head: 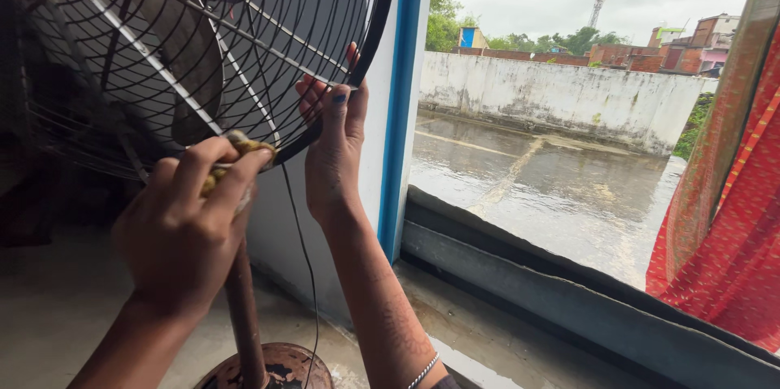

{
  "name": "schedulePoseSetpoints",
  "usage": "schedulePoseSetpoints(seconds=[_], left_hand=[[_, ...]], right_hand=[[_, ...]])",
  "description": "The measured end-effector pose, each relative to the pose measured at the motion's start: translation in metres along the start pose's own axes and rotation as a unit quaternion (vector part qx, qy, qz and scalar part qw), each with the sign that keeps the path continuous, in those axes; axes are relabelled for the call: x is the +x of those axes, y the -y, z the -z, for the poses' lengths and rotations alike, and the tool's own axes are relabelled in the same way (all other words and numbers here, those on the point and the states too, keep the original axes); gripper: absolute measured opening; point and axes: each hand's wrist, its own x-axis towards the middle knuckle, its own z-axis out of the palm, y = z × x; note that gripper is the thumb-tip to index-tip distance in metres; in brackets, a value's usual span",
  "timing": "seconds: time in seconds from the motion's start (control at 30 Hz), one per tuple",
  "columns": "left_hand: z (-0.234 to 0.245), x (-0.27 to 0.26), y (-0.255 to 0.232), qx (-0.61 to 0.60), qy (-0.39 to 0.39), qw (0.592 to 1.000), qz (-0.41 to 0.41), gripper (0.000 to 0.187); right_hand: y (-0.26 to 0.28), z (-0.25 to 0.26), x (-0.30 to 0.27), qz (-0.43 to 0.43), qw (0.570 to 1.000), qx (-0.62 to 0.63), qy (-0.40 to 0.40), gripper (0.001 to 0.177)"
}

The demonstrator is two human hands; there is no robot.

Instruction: The person wipes the front and back wire cages of a standing electric fan using a yellow cloth. They rotate the fan head to reach different sections and continue wiping the motor housing and stand.

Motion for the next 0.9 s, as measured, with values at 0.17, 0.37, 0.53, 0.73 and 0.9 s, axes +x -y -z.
schedulePoseSetpoints(seconds=[0.17, 0.37, 0.53, 0.73, 0.9], left_hand=[[0.01, 0.048, -0.026, -0.036, -0.08, 0.995, -0.039, 0.027], [-0.003, 0.058, -0.03, -0.005, -0.074, 0.995, -0.06, 0.027], [-0.012, 0.011, -0.011, 0.101, 0.001, 0.992, -0.071, 0.024], [-0.006, 0.018, -0.029, 0.014, -0.023, 0.999, -0.035, 0.021], [-0.015, 0.038, -0.052, 0.084, -0.048, 0.994, -0.055, 0.033]], right_hand=[[0.016, 0.0, -0.004, -0.068, 0.996, 0.06, 0.017, 0.06], [0.024, -0.002, -0.004, -0.099, 0.992, 0.073, 0.001, 0.067], [0.021, -0.006, 0.001, -0.083, 0.994, 0.077, 0.0, 0.075], [0.035, 0.003, 0.002, -0.146, 0.986, 0.078, 0.022, 0.075], [0.049, 0.016, 0.009, -0.2, 0.978, 0.04, 0.049, 0.068]])
